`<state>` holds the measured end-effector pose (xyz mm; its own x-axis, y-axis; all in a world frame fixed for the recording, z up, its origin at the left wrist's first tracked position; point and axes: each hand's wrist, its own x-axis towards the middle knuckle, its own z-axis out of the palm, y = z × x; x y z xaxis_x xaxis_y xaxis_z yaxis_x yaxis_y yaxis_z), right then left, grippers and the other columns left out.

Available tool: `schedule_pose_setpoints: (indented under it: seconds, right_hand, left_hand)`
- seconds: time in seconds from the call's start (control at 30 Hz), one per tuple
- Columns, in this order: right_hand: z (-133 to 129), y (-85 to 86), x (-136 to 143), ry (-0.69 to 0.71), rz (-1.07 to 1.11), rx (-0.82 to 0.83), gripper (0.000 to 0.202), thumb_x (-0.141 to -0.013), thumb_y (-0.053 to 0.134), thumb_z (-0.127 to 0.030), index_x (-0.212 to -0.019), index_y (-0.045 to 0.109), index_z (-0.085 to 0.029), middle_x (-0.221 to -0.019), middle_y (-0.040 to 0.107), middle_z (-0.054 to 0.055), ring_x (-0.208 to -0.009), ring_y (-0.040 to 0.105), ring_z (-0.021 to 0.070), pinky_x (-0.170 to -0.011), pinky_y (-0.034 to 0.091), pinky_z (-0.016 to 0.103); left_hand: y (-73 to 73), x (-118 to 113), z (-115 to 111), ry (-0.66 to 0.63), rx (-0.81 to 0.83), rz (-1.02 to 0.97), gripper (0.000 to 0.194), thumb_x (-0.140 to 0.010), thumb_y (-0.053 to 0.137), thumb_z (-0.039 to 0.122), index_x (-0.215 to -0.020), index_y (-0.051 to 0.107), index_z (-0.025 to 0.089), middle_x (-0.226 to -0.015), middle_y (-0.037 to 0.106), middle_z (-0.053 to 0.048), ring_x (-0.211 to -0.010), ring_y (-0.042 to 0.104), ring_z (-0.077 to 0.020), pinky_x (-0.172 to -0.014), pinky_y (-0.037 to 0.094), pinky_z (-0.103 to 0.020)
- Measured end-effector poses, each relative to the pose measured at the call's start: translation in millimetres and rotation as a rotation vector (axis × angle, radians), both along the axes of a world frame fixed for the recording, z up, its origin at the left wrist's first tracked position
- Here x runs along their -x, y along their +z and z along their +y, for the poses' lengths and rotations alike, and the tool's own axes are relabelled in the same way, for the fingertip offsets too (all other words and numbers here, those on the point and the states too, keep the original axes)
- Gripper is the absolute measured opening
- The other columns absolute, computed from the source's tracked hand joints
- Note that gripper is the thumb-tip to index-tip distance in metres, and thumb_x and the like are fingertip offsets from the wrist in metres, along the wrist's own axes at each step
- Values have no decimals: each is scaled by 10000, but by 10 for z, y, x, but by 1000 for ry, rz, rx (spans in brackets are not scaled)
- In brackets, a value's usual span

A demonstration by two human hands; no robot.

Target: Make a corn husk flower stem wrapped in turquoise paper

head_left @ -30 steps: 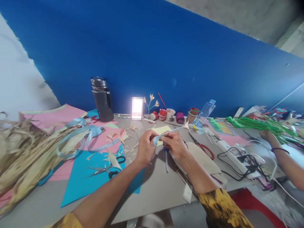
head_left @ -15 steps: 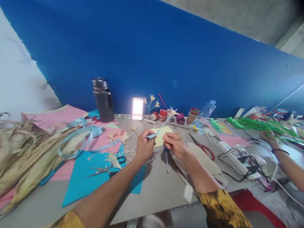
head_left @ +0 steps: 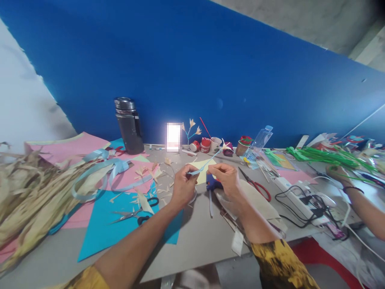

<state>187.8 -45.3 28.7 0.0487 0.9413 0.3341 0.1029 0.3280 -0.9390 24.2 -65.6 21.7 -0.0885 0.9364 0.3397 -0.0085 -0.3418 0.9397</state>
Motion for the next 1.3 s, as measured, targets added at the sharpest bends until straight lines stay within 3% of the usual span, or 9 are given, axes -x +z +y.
schedule_pose_setpoints:
  seconds: [0.27,0.33,0.4,0.5,0.67,0.83,0.97,1.07,1.3]
  right_hand:
    - [-9,5,-22,5,-1,59,542,-861,551,-573,-472,504,-198,-398,427,-25,-423,397,101,-471,333,250]
    - [17,-9,-27,16,-14,61,462,-831,589,-550,-544,572,-189,-460,509,-11,-454,426,107,-479,344,248]
    - [39,-16,-27,43,-2,49,302,-746,690,-482,-770,678,-181,-662,645,11,-517,468,109,-488,359,239]
    - [43,1,-14,52,37,37,379,-668,757,-418,-969,694,-197,-833,673,12,-577,491,108,-489,357,228]
    - [10,43,12,-61,35,47,302,-705,727,-465,-700,667,-169,-622,596,-6,-530,445,106,-474,321,237]
    - [4,22,5,-53,4,20,303,-734,712,-459,-675,659,-167,-603,595,-13,-510,436,98,-471,314,236]
    - [13,-2,-10,-45,-26,10,290,-749,706,-452,-677,665,-174,-588,594,-20,-507,447,101,-487,335,240]
    - [29,-10,-28,-65,-70,-10,287,-760,695,-452,-683,671,-177,-593,604,-16,-519,465,109,-501,354,243]
    - [50,-31,-67,-42,-160,-84,257,-806,656,-422,-731,690,-178,-669,640,0,-596,507,126,-577,398,251]
  left_hand:
    - [3,-17,2,14,15,-26,109,-744,631,281,-696,595,190,-548,521,57,-507,484,-103,-526,376,-217]
    - [-3,-17,1,15,10,-17,113,-747,629,284,-694,595,190,-539,516,56,-507,478,-105,-525,374,-220]
    - [-15,-15,1,12,-1,8,104,-748,625,271,-690,596,190,-542,514,55,-512,473,-106,-524,370,-220]
    - [-49,-18,3,4,-23,65,76,-748,611,235,-689,604,188,-585,533,46,-536,480,-106,-533,373,-222]
    - [-116,-47,2,-18,-25,162,69,-784,593,230,-742,628,187,-672,577,25,-581,512,-114,-572,405,-236]
    - [-119,-49,-6,62,-122,260,192,-771,635,221,-961,615,199,-918,627,-22,-732,571,-137,-651,447,-255]
    - [-61,-16,-22,80,-240,364,23,-814,601,222,-808,606,200,-851,595,-24,-799,559,-160,-721,440,-275]
    - [-3,-8,-54,62,-279,344,85,-828,587,231,-749,598,201,-818,590,-28,-813,556,-169,-758,438,-281]
    - [29,-17,-22,13,59,-7,146,-779,643,315,-736,611,179,-671,600,11,-638,551,-124,-623,434,-237]
